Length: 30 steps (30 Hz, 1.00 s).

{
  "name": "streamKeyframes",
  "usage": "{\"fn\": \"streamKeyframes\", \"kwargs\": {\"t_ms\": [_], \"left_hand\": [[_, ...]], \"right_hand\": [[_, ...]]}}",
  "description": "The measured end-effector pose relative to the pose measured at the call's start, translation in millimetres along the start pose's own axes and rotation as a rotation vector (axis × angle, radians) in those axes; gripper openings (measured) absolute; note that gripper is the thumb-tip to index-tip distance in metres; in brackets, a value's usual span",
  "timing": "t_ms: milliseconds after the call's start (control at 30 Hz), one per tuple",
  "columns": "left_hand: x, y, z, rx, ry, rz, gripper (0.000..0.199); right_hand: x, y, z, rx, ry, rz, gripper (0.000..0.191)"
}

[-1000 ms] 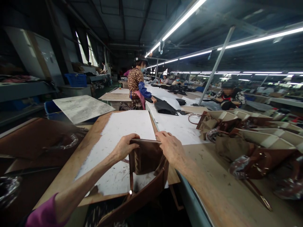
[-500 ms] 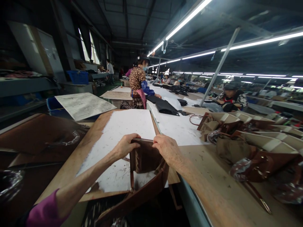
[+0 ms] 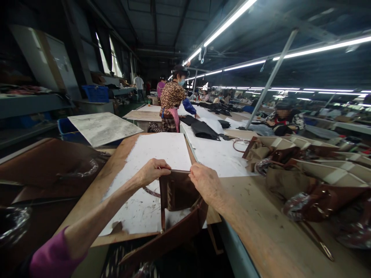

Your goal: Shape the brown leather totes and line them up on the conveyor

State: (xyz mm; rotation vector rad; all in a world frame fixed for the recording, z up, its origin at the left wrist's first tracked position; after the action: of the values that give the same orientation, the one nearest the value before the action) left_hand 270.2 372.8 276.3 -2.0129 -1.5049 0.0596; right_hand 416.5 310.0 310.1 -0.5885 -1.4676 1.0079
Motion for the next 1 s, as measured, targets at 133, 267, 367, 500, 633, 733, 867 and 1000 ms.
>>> {"fn": "streamKeyframes", "kwargs": {"t_ms": [133, 267, 367, 500, 633, 733, 867, 1000], "left_hand": [[-1.3, -0.4, -4.2, 0.027, 0.030, 0.017, 0.020], [-3.5, -1.6, -12.5, 0.057, 0.096, 0.026, 0.019], [-5.7, -2.0, -19.0, 0.094, 0.164, 0.003, 0.019], [-11.1, -1.5, -25.2, 0.152, 0.243, -0.043, 0.018], [-12.8, 0.6, -30.4, 0.209, 0.282, -0.084, 0.017], [-5.7, 10.4, -33.7, 0.292, 0.280, -0.027, 0.016], [7.0, 28.3, -38.0, 0.431, 0.316, 0.114, 0.019], [7.6, 34.4, -45.0, 0.422, 0.355, 0.138, 0.020]], "right_hand": [[0.0, -0.2, 1.3, -0.044, -0.012, 0.007, 0.013], [0.2, 1.1, 0.9, -0.093, -0.011, 0.005, 0.015], [0.3, 2.1, 0.9, -0.115, -0.003, 0.008, 0.016], [0.9, 2.5, 1.8, -0.130, -0.011, 0.012, 0.016], [2.9, 2.6, -1.4, -0.150, 0.027, 0.006, 0.013], [4.9, 3.0, -2.0, -0.144, 0.044, 0.012, 0.012], [1.4, -2.3, -10.1, -0.096, 0.119, 0.000, 0.008], [-22.6, -13.4, -42.7, 0.046, 0.365, -0.009, 0.033]]}}
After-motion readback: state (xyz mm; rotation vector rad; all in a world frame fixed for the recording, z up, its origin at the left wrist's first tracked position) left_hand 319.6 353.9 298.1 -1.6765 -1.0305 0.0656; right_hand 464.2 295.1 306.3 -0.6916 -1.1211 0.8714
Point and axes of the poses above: each hand's wrist, its own x-axis towards the middle knuckle, its own y-axis out of the palm, z = x × y, the point moved 7 cm from there along x, towards the middle knuckle, and after that the axes turned 13 degrees about -z, right-handed, at the moved point
